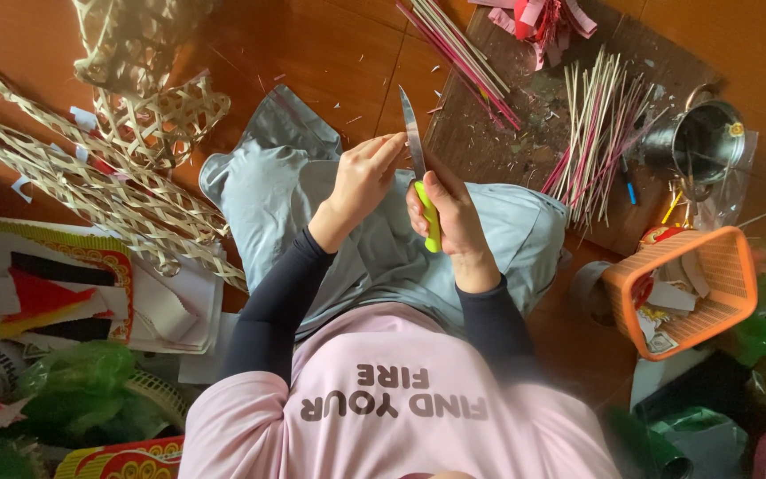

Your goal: Cutting and peeling bamboo sticks for manual craft making.

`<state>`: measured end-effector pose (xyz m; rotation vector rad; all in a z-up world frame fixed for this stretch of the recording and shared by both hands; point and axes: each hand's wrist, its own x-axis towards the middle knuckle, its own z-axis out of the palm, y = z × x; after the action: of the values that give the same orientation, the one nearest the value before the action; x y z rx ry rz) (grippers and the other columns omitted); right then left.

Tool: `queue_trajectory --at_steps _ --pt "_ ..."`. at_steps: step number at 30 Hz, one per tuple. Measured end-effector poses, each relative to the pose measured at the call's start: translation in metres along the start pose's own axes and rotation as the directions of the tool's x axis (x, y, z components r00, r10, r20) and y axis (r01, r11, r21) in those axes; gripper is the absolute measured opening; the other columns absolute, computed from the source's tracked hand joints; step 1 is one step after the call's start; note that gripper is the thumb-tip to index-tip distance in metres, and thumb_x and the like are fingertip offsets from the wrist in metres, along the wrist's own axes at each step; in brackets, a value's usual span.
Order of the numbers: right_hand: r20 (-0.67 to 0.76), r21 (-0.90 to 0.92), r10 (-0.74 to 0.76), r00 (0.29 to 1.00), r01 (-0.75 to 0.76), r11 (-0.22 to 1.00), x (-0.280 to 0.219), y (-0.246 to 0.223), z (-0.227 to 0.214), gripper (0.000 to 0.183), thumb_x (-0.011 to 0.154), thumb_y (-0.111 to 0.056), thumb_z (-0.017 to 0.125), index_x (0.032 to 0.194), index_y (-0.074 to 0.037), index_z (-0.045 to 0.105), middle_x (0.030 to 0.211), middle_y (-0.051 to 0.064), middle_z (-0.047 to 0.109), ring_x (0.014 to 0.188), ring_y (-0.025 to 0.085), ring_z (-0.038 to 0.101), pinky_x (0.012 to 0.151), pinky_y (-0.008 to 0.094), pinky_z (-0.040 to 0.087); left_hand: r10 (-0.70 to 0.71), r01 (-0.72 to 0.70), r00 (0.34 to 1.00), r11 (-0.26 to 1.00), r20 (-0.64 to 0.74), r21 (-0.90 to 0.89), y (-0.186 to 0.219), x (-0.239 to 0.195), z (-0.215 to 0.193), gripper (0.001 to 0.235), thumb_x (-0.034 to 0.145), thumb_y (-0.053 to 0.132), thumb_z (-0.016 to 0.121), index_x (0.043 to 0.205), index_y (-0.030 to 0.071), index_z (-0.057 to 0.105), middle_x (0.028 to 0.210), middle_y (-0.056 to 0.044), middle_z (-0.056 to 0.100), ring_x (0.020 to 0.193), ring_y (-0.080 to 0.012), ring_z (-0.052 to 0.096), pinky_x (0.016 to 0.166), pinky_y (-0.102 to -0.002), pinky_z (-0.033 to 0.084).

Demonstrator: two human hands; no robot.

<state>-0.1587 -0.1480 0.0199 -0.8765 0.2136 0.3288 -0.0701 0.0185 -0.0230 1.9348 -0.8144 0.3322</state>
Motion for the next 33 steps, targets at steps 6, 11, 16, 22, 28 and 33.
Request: queue_trajectory --at_steps 6,11,16,22,28,33 --pt "0.024 -0.019 -0.029 0.999 0.029 0.999 0.001 -0.003 0.011 0.061 0.109 -0.036 0.052 0.163 -0.022 0.028 0.076 0.004 0.050 0.055 0.009 0.045 0.049 0.023 0.040 0.019 -0.019 1.000 1.000 -0.019 -0.001 -0.001 0.000 0.002 0.042 0.083 -0.007 0.072 0.123 0.000 0.063 0.108 -0.015 0.072 0.096 -0.0339 0.072 0.080 -0.039 0.059" --pt "0.055 -0.056 -0.061 0.997 0.064 0.996 0.007 0.002 0.006 0.056 0.111 -0.037 0.051 0.162 -0.018 0.035 0.077 0.004 0.049 0.056 0.010 0.044 0.050 0.024 0.039 0.020 -0.020 1.000 1.000 -0.022 0.003 -0.004 0.002 0.004 0.041 0.083 -0.008 0.072 0.122 -0.001 0.062 0.105 -0.015 0.072 0.094 -0.0341 0.072 0.080 -0.040 0.059" --pt "0.043 -0.041 -0.061 0.997 0.063 0.997 0.012 0.003 0.008 0.050 0.111 -0.038 0.052 0.154 -0.017 0.041 0.075 0.004 0.048 0.056 0.011 0.044 0.050 0.024 0.039 0.048 -0.047 0.998 0.999 -0.038 0.016 -0.007 0.004 0.002 0.041 0.083 -0.008 0.072 0.122 -0.002 0.061 0.108 -0.017 0.072 0.097 -0.0361 0.072 0.082 -0.041 0.059" --pt "-0.020 -0.138 -0.113 0.993 0.110 0.984 0.015 0.001 0.018 0.037 0.111 -0.037 0.052 0.139 -0.013 0.049 0.072 0.004 0.048 0.051 0.009 0.042 0.045 0.023 0.037 0.073 -0.073 0.997 0.997 -0.012 0.031 -0.016 -0.001 0.008 0.046 0.078 -0.007 0.071 0.122 -0.004 0.061 0.108 -0.019 0.072 0.098 -0.0377 0.071 0.085 -0.042 0.060" --pt "-0.071 -0.197 -0.148 0.986 0.131 0.972 0.015 -0.001 0.029 0.033 0.112 -0.035 0.051 0.136 -0.012 0.051 0.072 0.003 0.049 0.052 0.009 0.042 0.046 0.023 0.036 0.070 -0.068 0.997 0.996 -0.029 0.062 -0.017 -0.003 0.012 0.050 0.075 -0.007 0.072 0.123 -0.006 0.060 0.109 -0.020 0.072 0.099 -0.0373 0.072 0.085 -0.041 0.060" --pt "-0.095 -0.183 -0.151 0.984 0.132 0.974 0.017 -0.001 0.032 0.031 0.111 -0.033 0.051 0.135 -0.013 0.051 0.072 0.003 0.049 0.051 0.009 0.042 0.046 0.023 0.036 0.079 -0.073 0.996 0.991 -0.051 0.110 -0.017 -0.006 0.016 0.047 0.077 -0.005 0.071 0.122 -0.007 0.060 0.109 -0.019 0.072 0.101 -0.0363 0.072 0.085 -0.040 0.060"
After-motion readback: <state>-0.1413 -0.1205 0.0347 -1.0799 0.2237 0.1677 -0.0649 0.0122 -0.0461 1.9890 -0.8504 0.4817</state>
